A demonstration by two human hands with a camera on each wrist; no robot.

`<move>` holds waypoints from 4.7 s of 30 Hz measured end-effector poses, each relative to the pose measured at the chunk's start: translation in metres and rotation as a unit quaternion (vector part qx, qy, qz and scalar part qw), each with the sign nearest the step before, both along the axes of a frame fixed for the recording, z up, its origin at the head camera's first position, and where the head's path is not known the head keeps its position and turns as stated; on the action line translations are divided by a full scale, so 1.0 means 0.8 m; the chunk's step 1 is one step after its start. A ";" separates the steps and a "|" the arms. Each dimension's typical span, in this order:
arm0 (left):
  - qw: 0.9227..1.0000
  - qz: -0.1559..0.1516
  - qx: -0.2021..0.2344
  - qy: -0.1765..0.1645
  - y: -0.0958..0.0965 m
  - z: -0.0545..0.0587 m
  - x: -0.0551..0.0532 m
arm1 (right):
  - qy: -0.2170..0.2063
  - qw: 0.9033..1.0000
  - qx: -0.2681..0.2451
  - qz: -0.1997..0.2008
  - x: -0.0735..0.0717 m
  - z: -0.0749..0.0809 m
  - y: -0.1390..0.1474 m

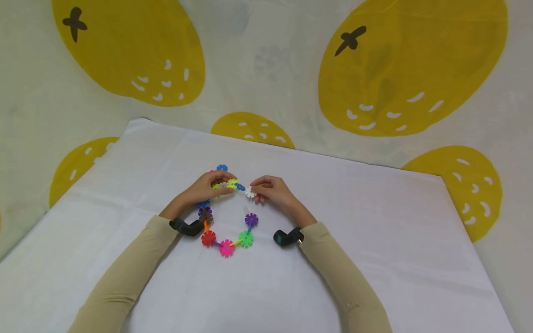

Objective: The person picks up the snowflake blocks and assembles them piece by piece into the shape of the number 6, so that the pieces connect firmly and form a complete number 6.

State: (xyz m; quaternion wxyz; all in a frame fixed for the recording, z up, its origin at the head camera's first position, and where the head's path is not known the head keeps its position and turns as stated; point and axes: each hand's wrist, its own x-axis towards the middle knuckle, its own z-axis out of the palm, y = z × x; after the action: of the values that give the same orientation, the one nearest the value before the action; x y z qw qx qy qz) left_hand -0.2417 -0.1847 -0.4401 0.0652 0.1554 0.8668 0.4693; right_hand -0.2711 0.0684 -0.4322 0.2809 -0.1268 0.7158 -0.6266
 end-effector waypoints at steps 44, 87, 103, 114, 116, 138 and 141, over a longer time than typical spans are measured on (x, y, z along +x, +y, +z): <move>1.000 -0.012 0.002 -0.003 -0.001 0.007 0.005 | -0.015 0.996 -0.019 -0.091 0.020 -0.001 -0.024; 1.000 -0.014 -0.009 -0.003 -0.001 0.003 0.003 | -0.022 0.992 0.025 -0.120 0.029 0.010 -0.034; 1.000 -0.013 -0.014 -0.012 0.001 0.005 0.003 | 0.167 0.977 0.128 0.036 0.067 0.014 -0.002; 0.999 -0.050 0.012 0.007 -0.002 0.008 0.008 | 0.197 0.972 0.123 -0.033 0.071 0.011 0.010; 0.999 -0.050 0.008 0.001 -0.002 0.008 0.010 | 0.201 0.971 0.118 -0.055 0.068 0.011 0.013; 0.999 -0.034 -0.015 -0.011 0.014 0.018 0.015 | 0.177 0.980 0.022 -0.083 0.064 0.004 0.013; 0.999 -0.044 -0.013 0.000 0.017 0.020 0.016 | 0.181 0.980 0.027 -0.075 0.073 0.020 0.010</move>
State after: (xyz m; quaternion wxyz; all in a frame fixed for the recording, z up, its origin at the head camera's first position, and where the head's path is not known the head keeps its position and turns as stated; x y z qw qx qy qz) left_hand -0.2286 -0.1708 -0.4244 0.0879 0.1925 0.8653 0.4544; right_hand -0.2128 0.0764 -0.4165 0.1021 -0.1762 0.7792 -0.5928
